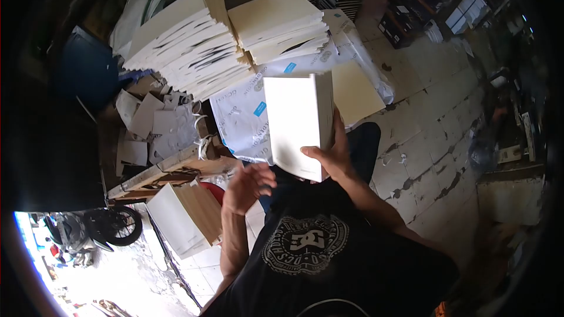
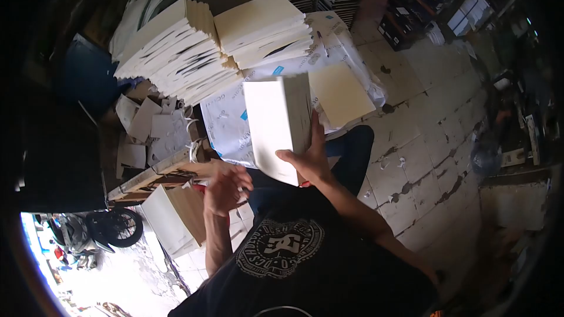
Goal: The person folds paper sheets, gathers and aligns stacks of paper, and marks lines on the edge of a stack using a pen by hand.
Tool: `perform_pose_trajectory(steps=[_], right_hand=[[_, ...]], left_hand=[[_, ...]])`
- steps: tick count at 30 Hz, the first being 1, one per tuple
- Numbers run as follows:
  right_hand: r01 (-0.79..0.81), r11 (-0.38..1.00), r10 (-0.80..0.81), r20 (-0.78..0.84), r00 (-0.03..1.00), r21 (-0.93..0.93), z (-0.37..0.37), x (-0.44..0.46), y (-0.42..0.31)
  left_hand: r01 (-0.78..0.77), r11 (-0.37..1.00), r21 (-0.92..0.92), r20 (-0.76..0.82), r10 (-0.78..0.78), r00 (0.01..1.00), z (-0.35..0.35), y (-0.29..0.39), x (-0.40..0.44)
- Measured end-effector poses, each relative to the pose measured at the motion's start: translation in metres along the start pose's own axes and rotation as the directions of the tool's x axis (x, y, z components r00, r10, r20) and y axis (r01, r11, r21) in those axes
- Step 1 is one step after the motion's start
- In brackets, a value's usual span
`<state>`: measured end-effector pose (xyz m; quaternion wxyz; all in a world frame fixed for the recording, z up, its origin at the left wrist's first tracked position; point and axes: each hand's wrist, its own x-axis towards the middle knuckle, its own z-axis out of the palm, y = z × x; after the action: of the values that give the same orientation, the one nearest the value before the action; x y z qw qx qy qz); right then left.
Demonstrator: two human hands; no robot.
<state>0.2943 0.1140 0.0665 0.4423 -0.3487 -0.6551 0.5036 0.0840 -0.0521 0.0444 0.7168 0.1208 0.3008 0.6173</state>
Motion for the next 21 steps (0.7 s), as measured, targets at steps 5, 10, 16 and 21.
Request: perform_pose_trajectory(steps=[5, 10, 16, 21], right_hand=[[0.562, 0.573, -0.511, 0.275, 0.814, -0.596, -0.006, 0.048, -0.049], [0.851, -0.068, -0.689, 0.641, 0.338, -0.522, 0.009, 0.109, 0.014], [0.844, -0.194, -0.64, 0.717, 0.278, -0.5, 0.022, 0.112, 0.064], [0.738, 0.482, -0.623, 0.407, 0.668, -0.472, -0.019, 0.111, 0.008]], left_hand=[[-0.125, 0.992, -0.032, -0.044, 0.123, 0.991, 0.019, 0.077, 0.047], [-0.185, 0.981, -0.058, 0.07, 0.189, 0.98, 0.027, 0.134, 0.094], [-0.335, 0.938, 0.087, -0.018, 0.337, 0.941, -0.033, 0.107, 0.136], [-0.507, 0.838, 0.2, -0.036, 0.523, 0.851, -0.044, 0.082, 0.119]])
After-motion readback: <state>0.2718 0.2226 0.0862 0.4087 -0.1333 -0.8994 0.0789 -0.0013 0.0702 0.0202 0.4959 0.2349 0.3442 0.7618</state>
